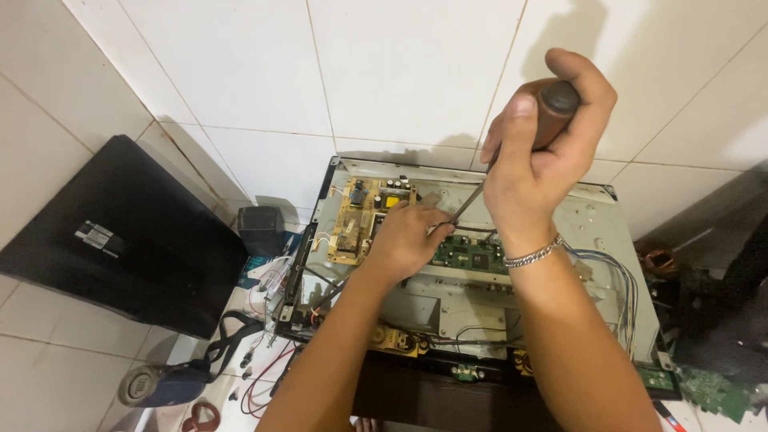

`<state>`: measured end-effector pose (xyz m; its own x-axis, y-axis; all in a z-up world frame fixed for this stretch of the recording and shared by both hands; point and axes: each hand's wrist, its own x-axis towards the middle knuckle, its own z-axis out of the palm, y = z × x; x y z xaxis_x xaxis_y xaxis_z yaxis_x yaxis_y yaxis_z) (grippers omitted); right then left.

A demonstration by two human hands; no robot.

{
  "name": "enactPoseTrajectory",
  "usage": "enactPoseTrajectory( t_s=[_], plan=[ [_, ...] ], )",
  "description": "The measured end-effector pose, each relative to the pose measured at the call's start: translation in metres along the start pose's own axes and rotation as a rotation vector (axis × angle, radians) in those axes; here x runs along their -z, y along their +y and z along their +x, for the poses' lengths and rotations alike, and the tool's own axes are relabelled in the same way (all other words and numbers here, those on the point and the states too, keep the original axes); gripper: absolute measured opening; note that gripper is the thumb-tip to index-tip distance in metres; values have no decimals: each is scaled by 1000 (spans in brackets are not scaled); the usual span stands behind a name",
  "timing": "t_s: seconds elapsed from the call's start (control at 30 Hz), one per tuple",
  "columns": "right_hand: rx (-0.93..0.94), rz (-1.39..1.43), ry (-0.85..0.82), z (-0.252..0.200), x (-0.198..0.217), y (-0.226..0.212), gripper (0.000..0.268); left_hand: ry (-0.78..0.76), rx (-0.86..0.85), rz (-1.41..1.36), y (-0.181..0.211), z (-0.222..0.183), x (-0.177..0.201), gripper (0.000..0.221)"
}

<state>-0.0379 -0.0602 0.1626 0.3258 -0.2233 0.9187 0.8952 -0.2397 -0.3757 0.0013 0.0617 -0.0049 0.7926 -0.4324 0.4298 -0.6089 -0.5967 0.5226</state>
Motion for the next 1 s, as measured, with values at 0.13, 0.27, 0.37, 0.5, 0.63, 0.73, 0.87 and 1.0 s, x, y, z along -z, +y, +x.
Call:
enactPoseTrajectory(
  t_s=[0.13,0.27,0.37,0.5,0.63,0.73,0.87,1.0],
  plan=[
    [25,-6,-16,-1,1,4,30,-35,-27,14,4,-1,4,27],
    [6,5,-12,0,0,1,31,-23,-45,21,-6,-1,-5,27],
    [16,5,-3,0,-1,2,32,10,-52,19,-6,-1,-4,27],
    [-31,45,-2,2,0,4,35,24,-51,18,-2,-2,1,24],
    [-95,137,-73,8,6,4,44,-3,-67,42,-4,0,0,24],
    [-167,293,-163,11,12,9,45,-35,-61,66,-9,2,-4,26],
    [-224,409,-196,18,17,18,50,-50,-87,40,5,3,15,20],
    [-336,203,-348,38,28,8,24,-56,-18,-14,18,0,29,12]
  ],
)
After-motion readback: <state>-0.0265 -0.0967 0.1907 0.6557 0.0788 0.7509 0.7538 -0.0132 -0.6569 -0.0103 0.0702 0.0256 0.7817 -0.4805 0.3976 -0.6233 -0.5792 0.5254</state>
